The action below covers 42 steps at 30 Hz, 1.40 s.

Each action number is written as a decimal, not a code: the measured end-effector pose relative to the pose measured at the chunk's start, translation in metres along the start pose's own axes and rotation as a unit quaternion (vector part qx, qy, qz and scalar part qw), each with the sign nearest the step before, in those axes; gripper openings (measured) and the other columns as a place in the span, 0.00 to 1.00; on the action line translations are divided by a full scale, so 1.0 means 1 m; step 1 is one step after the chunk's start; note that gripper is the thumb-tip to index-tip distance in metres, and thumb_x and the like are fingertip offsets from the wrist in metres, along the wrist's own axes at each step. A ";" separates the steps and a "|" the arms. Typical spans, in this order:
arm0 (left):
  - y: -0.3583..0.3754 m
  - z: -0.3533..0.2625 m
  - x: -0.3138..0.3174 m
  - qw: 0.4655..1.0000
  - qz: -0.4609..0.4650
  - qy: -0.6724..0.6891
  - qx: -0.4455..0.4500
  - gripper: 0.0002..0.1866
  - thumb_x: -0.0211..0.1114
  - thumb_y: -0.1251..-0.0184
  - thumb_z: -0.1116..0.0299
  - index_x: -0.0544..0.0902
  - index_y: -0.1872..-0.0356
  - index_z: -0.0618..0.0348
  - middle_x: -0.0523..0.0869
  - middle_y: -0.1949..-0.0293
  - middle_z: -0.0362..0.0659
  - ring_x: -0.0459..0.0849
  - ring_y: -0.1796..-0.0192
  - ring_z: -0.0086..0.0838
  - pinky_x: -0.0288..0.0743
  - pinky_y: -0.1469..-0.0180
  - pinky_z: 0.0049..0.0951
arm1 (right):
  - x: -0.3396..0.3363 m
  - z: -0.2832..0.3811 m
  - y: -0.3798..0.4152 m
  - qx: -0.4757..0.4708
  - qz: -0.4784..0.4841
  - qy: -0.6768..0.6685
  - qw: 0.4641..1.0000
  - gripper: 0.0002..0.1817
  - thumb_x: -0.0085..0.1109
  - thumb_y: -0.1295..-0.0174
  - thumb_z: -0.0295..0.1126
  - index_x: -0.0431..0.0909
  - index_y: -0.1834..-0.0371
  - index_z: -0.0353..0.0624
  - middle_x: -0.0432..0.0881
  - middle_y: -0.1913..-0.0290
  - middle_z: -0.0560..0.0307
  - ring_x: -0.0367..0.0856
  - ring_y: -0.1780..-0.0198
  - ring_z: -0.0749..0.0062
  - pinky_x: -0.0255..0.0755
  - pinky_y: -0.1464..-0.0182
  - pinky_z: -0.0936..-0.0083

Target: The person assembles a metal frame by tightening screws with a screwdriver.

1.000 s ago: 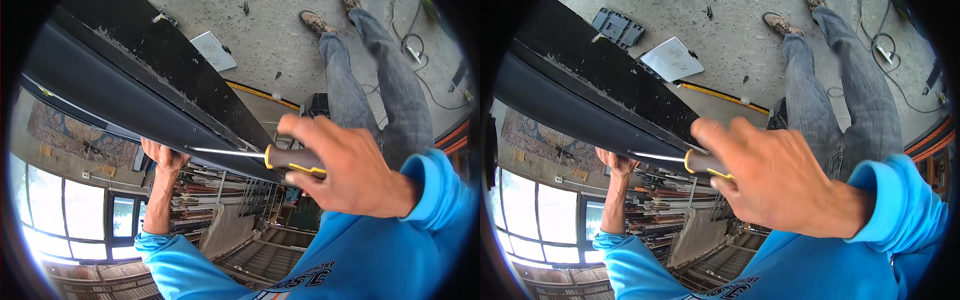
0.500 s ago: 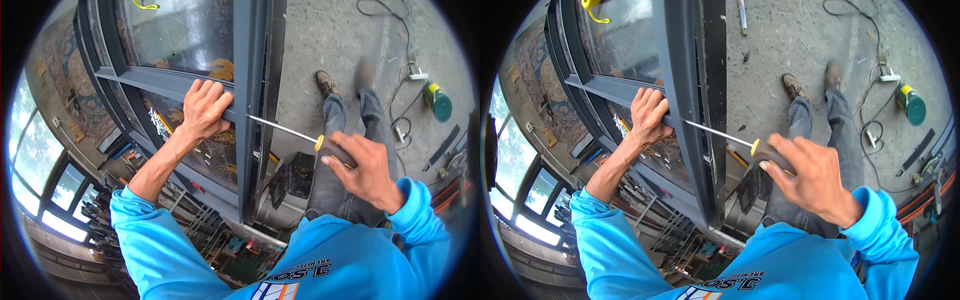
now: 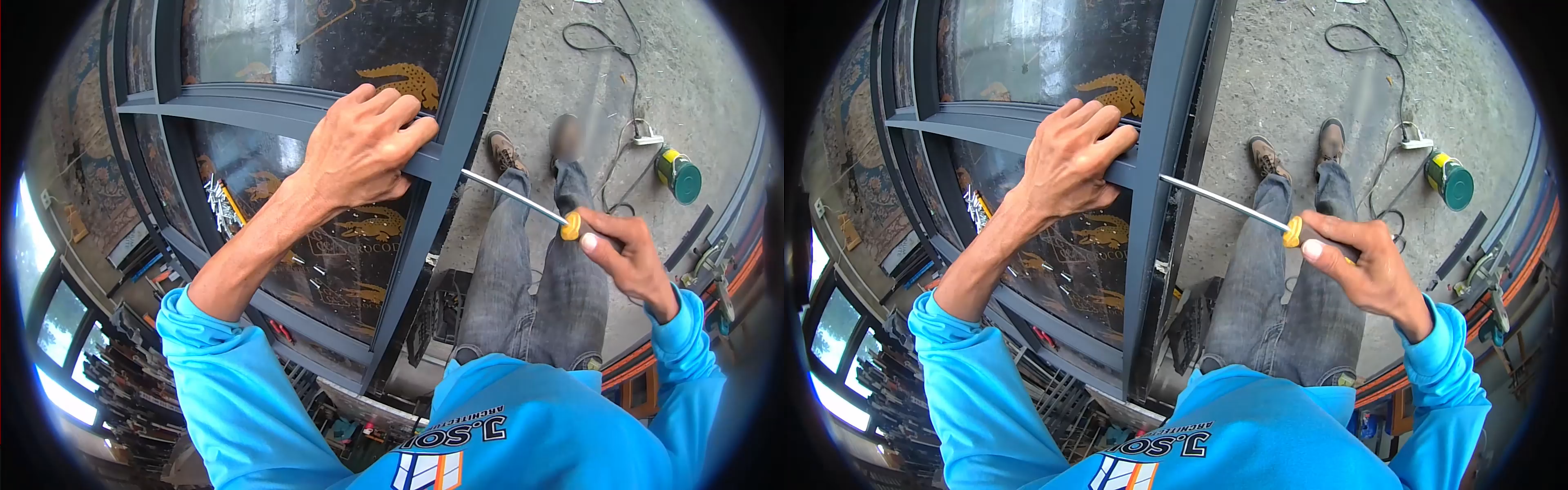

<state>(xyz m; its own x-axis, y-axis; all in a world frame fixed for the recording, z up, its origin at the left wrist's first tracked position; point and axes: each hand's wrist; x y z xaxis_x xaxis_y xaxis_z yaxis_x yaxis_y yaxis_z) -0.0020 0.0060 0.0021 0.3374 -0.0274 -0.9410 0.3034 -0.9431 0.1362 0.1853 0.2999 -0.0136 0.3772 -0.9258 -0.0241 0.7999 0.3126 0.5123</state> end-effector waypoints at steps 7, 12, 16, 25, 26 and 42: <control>0.003 -0.005 0.000 1.000 -0.021 -0.011 -0.008 0.20 0.68 0.72 0.70 0.73 0.71 0.57 0.68 0.73 0.41 0.70 0.70 0.34 0.64 0.66 0.33 | -0.002 0.009 0.003 0.152 0.051 -0.229 0.960 0.21 0.65 0.39 0.41 0.79 0.47 0.41 0.72 0.80 0.64 0.68 0.81 0.85 0.61 0.80 0.83; 0.013 -0.031 -0.043 0.978 0.098 0.139 -0.119 0.26 0.67 0.47 0.60 0.76 0.49 0.63 0.77 0.49 0.52 0.74 0.45 0.45 0.60 0.36 0.47 | 0.016 0.009 0.014 -0.185 -0.182 0.199 0.945 0.24 0.73 0.53 0.31 0.78 0.50 0.39 0.75 0.76 0.56 0.74 0.78 0.72 0.65 0.77 0.78; 0.013 -0.064 -0.002 0.979 0.005 0.019 -0.201 0.27 0.67 0.49 0.58 0.69 0.53 0.63 0.73 0.57 0.49 0.68 0.50 0.44 0.50 0.37 0.50 | 0.005 0.017 0.010 -0.194 -0.121 0.261 0.938 0.23 0.70 0.48 0.31 0.78 0.49 0.36 0.73 0.79 0.56 0.72 0.81 0.67 0.66 0.78 0.74; 0.009 -0.070 0.013 0.972 -0.056 0.001 -0.229 0.22 0.65 0.60 0.65 0.70 0.61 0.61 0.73 0.60 0.45 0.67 0.56 0.39 0.51 0.44 0.47 | -0.019 0.005 -0.010 0.159 0.145 -0.264 0.940 0.20 0.61 0.35 0.38 0.79 0.45 0.36 0.79 0.78 0.58 0.72 0.81 0.82 0.64 0.80 0.83; 0.009 -0.070 0.015 0.973 -0.060 0.004 -0.222 0.23 0.65 0.61 0.65 0.70 0.61 0.62 0.72 0.60 0.46 0.67 0.56 0.39 0.52 0.44 0.46 | -0.021 0.004 -0.011 0.156 0.154 -0.258 0.941 0.20 0.61 0.35 0.38 0.79 0.45 0.36 0.79 0.78 0.58 0.72 0.81 0.82 0.64 0.80 0.83; 0.204 -0.118 0.077 0.495 -0.426 -0.004 -0.757 0.09 0.59 0.31 0.68 0.81 0.56 0.60 0.84 0.65 0.43 0.80 0.64 0.27 0.74 0.61 0.28 | -0.046 -0.060 -0.021 0.328 0.308 -0.560 0.696 0.30 0.40 0.29 0.51 0.62 0.33 0.39 0.67 0.80 0.50 0.60 0.88 0.74 0.57 0.87 0.77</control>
<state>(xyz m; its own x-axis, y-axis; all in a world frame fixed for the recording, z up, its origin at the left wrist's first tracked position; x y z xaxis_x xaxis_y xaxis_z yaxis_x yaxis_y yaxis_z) 0.1907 -0.1491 -0.0063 -0.4897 0.1584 -0.8574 0.6543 0.7167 -0.2414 0.1793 0.3489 -0.0743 -0.3396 -0.3591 0.8693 0.1224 0.8995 0.4194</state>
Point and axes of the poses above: each hand's wrist, its own y-axis away from the middle knuckle, its own x-axis out of the palm, z = x × y
